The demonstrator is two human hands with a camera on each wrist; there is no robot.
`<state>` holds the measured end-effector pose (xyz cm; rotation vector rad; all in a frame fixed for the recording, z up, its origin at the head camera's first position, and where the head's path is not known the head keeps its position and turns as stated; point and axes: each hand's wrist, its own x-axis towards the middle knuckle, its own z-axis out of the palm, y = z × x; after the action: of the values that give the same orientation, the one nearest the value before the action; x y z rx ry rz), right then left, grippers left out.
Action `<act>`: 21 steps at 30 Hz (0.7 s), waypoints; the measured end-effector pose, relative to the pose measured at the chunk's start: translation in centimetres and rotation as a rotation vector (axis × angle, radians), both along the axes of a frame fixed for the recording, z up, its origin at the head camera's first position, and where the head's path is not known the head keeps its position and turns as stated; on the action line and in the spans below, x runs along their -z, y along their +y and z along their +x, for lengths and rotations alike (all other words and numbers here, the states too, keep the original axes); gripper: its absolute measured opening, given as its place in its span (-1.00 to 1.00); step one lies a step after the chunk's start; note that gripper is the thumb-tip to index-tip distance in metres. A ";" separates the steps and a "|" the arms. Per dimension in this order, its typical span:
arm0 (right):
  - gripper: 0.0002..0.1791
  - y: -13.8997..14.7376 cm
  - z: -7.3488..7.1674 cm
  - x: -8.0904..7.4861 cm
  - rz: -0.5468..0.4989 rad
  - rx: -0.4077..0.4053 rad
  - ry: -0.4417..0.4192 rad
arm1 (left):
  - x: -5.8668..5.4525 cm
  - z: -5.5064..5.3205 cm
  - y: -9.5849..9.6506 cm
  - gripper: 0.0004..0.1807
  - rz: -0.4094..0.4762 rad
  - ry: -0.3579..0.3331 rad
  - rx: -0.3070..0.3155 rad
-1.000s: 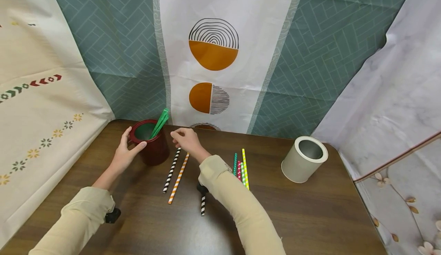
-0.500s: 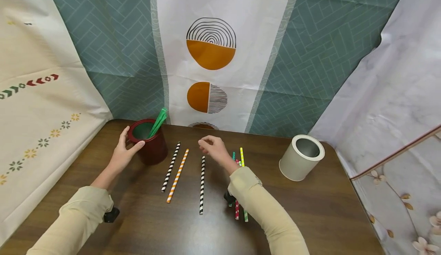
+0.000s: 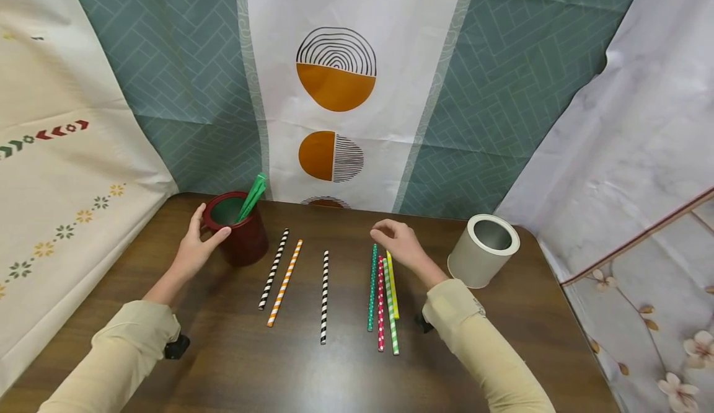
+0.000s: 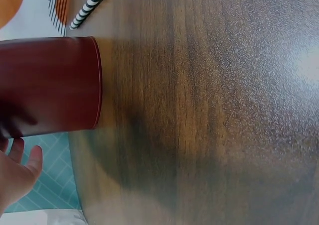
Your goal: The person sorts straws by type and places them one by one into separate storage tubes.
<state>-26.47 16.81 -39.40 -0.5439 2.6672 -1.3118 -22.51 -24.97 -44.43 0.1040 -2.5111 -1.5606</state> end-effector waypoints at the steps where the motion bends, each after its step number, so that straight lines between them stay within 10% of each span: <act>1: -0.60 0.7 0.1 -0.3 0.016 0.019 0.017 | 0.0 0.0 0.0 -0.05 -0.005 -0.002 0.002; 14: -0.48 9.3 1.7 -4.2 0.036 0.193 0.202 | 0.4 0.3 0.1 -0.01 -0.100 0.048 -0.011; 21: -0.26 14.1 2.6 -5.0 0.028 0.375 0.226 | 1.7 1.7 1.2 -0.02 -0.198 0.121 -0.193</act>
<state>-23.82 30.94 -34.38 -0.2018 3.0834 -1.3666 -20.82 -23.76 -46.18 0.2108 -2.4625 -1.2026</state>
